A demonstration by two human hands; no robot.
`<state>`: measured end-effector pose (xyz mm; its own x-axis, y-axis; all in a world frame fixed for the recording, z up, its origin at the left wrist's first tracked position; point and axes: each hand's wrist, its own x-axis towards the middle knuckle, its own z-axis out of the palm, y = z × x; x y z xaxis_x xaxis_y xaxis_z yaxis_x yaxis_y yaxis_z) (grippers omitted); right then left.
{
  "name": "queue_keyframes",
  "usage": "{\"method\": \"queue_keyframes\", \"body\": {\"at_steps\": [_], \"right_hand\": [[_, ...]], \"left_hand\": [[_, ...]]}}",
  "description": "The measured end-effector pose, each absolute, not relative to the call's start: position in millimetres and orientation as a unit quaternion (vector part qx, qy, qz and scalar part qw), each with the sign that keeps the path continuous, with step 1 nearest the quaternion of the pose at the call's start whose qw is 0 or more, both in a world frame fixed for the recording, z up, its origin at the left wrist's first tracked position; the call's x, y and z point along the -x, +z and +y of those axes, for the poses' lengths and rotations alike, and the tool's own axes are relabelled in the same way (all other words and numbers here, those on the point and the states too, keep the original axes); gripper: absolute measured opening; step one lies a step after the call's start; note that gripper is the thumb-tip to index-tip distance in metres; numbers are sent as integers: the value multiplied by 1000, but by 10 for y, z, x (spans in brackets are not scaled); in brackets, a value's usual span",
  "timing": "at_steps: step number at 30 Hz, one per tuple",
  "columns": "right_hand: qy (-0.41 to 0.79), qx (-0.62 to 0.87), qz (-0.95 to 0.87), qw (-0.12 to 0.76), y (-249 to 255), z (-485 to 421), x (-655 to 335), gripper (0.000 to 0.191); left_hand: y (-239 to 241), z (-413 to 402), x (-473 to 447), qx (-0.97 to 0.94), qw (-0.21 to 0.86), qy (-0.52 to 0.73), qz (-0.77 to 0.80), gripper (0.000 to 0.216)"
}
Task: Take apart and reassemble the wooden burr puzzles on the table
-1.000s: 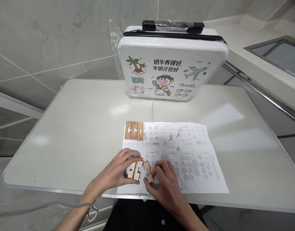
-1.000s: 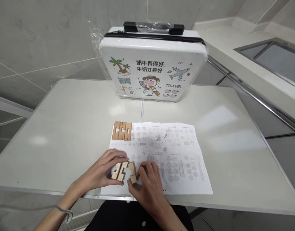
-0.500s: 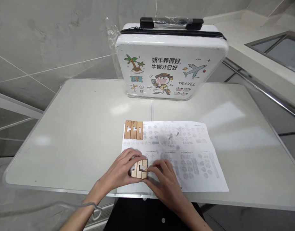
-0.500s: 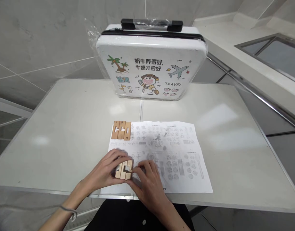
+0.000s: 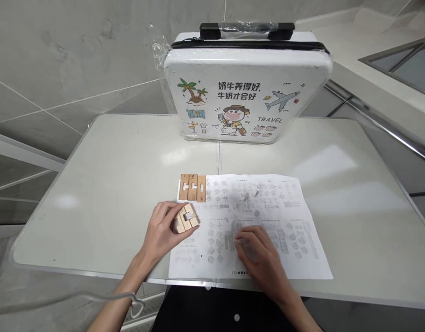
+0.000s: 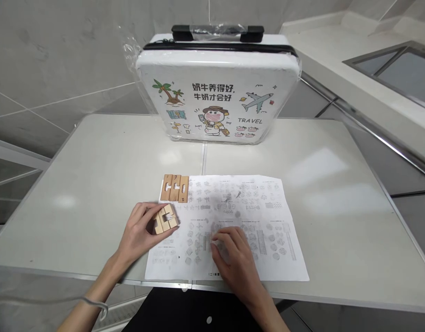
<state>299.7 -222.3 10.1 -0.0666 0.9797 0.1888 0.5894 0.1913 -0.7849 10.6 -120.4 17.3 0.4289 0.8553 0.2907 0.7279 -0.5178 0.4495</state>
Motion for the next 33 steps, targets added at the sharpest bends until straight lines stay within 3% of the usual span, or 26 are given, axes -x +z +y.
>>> {"method": "queue_keyframes", "body": {"at_steps": [11,17,22,33], "right_hand": [[160,678,-612,375,75,-2104,-3676,11],[172,727,-544,383,-8,-2086,-3845,18],[199,727,-533,384,-101,-2082,-3862,19],[193,725,-548,371,-135,-2055,-3871,24]], "left_hand": [[232,-1138,-22,-825,147,251,484,71],[259,-745,157,-691,169,363,602,19],[151,-356,162,-651,249,327,638,27],[101,-290,85,-656,253,308,641,29]]}}
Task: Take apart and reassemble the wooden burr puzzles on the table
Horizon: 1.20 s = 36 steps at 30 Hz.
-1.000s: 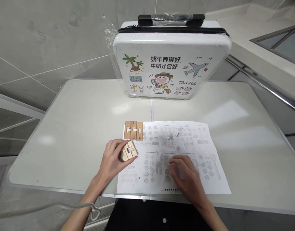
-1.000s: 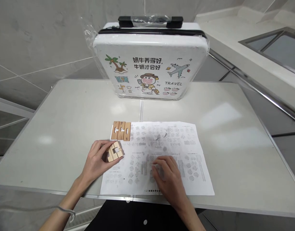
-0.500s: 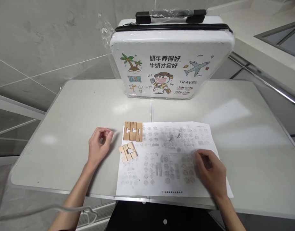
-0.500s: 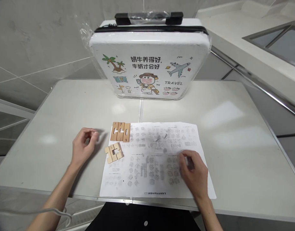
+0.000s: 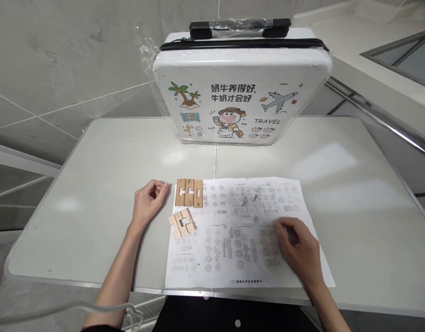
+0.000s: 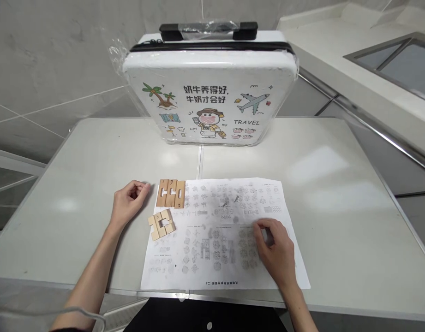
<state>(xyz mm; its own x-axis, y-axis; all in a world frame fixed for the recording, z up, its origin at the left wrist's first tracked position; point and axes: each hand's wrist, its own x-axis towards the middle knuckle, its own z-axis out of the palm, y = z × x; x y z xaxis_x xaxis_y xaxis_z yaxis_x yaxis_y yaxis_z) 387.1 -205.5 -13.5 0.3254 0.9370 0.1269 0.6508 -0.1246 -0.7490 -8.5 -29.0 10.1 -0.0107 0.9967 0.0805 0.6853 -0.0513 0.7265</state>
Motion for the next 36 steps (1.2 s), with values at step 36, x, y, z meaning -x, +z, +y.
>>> {"method": "queue_keyframes", "body": {"at_steps": [36], "right_hand": [[218,719,-534,389,-136,-2049,-3884,19]], "left_hand": [[267,-852,-578,-827,131,75,542,60]]}}
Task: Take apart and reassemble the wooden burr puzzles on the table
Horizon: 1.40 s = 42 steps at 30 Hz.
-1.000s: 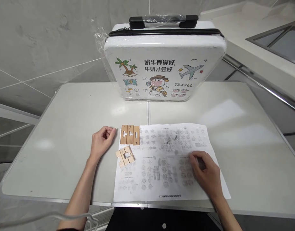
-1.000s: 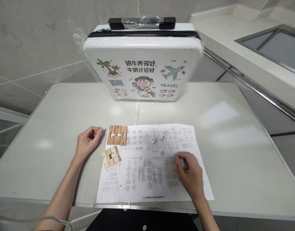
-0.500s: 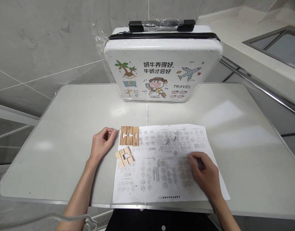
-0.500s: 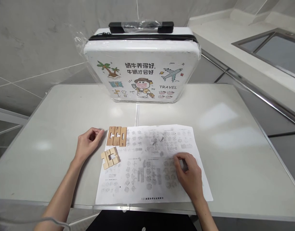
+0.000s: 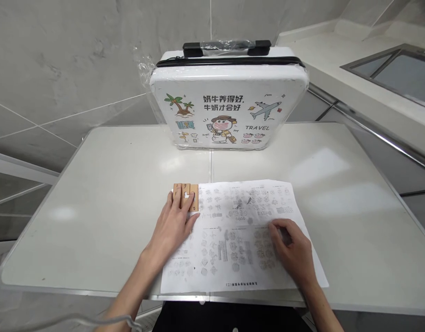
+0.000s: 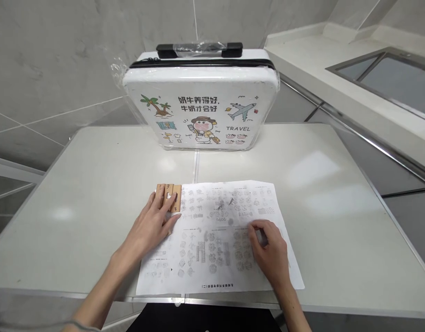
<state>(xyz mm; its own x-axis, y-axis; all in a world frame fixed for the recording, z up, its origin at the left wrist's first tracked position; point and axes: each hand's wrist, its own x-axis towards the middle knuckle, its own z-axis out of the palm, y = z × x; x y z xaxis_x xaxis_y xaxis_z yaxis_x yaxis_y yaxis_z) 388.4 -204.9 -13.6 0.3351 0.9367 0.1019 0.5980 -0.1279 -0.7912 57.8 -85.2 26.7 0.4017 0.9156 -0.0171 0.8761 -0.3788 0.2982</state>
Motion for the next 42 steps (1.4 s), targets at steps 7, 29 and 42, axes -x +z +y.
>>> {"method": "queue_keyframes", "body": {"at_steps": [7,29,42], "right_hand": [[229,709,-541,389,-109,-2046,-3891,21],[177,658,-641,353,-30,-1933,-3629,56],[174,658,-644,348,-3,-1878,-3498,68]], "left_hand": [[259,-905,-827,-844,111,44,523,56],[260,-1080,-1452,-878,151,185,414,22],[280,-1020,-1667,-881,127,164,426,12]]}}
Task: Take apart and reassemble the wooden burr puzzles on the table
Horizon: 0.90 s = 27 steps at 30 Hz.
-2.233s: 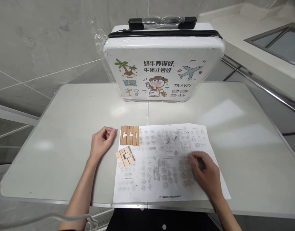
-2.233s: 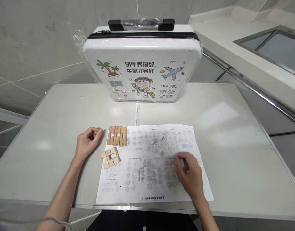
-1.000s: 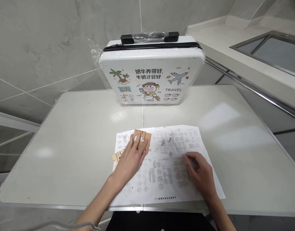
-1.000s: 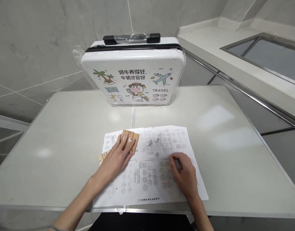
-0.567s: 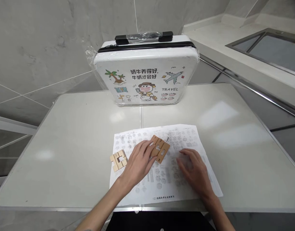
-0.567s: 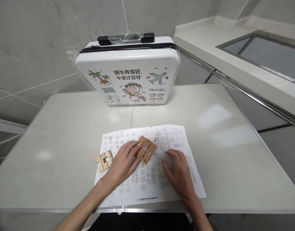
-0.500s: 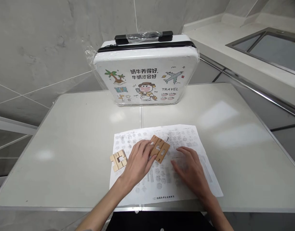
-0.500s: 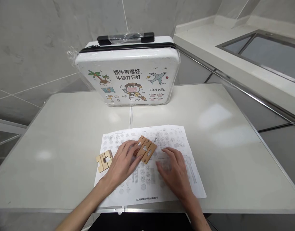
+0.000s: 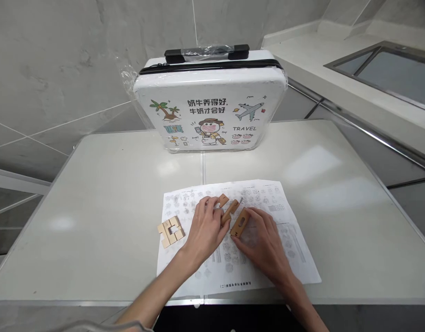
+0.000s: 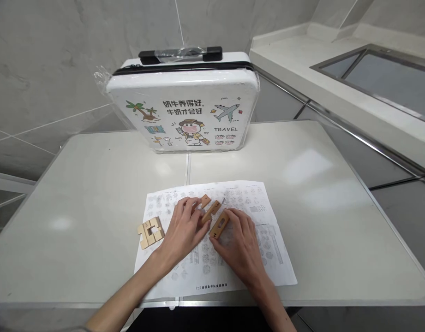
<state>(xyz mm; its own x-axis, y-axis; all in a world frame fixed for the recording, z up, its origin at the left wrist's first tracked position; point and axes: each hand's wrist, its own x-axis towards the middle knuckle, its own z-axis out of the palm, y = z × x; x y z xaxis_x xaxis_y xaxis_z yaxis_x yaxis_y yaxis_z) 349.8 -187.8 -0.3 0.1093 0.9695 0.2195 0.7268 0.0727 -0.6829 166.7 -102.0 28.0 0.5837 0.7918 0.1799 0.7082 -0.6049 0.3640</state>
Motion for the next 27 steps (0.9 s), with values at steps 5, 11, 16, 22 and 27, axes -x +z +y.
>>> {"method": "queue_keyframes", "body": {"at_steps": [5,11,16,22,27], "right_hand": [[230,649,-603,404,213,-2020,-3718,66],[331,588,-567,473,330,-2022,-3719,66],[393,536,-584,467,289,-1989,-3606,62],[437,503,-600,443,303,-1964,-3578,69],[485,491,-589,421,306,-1965,-3596,75]], "left_hand": [[385,-1056,-1658,-823,307,173,445,27],[474,-1126,-1446,-583,691,153,399,43],[380,-1191,-1223,-498,781,156,344,45],[267,-1266,-1061,-424,829,170,321,45],[203,-1291,-1014,-408,844,169,304,44]]}}
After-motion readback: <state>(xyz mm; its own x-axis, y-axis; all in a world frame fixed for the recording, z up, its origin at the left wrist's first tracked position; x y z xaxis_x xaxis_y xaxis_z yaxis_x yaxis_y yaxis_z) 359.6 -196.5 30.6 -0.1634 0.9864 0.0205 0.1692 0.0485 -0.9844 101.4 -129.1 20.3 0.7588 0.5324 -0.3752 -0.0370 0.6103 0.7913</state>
